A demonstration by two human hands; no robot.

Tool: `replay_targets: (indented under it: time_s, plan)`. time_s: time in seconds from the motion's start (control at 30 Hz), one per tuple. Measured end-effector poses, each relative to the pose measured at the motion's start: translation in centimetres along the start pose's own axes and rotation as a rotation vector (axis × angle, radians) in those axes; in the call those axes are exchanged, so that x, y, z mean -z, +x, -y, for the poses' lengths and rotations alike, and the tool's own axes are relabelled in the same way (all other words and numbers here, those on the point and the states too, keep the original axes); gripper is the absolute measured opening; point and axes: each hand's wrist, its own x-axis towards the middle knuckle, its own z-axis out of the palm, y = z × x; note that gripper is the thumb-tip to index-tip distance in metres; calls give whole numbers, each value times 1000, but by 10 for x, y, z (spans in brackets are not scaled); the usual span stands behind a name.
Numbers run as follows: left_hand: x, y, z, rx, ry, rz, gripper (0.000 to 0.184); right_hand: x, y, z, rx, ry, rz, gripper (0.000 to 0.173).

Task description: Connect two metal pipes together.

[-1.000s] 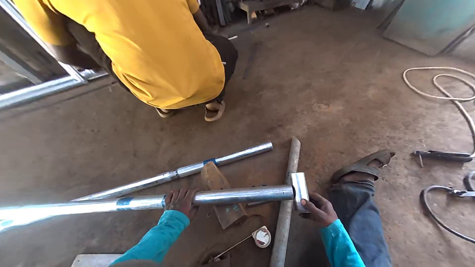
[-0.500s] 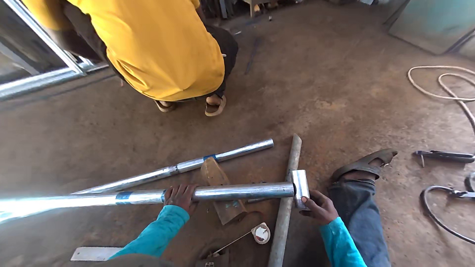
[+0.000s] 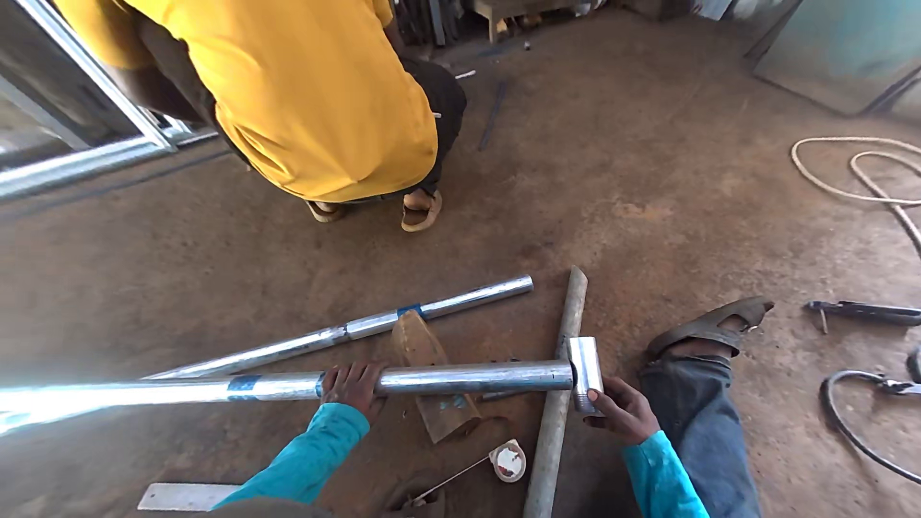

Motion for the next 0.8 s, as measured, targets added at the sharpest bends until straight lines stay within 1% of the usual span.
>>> replay_targets:
  time_s: [0.23, 0.5, 0.63, 0.8]
  plan:
    - [4, -2, -2, -5, -8, -8, 59, -1, -1, 0, -2, 2, -10, 44]
    - [0, 0, 2, -8, -17, 3, 64, 0, 0, -2, 10, 4, 3, 44]
    - [5, -3, -1, 5, -9, 31, 64, 0, -1, -1, 9, 16, 8, 47]
    - [3, -3, -1, -9, -16, 7, 63, 1, 0, -2, 15, 11, 8, 45]
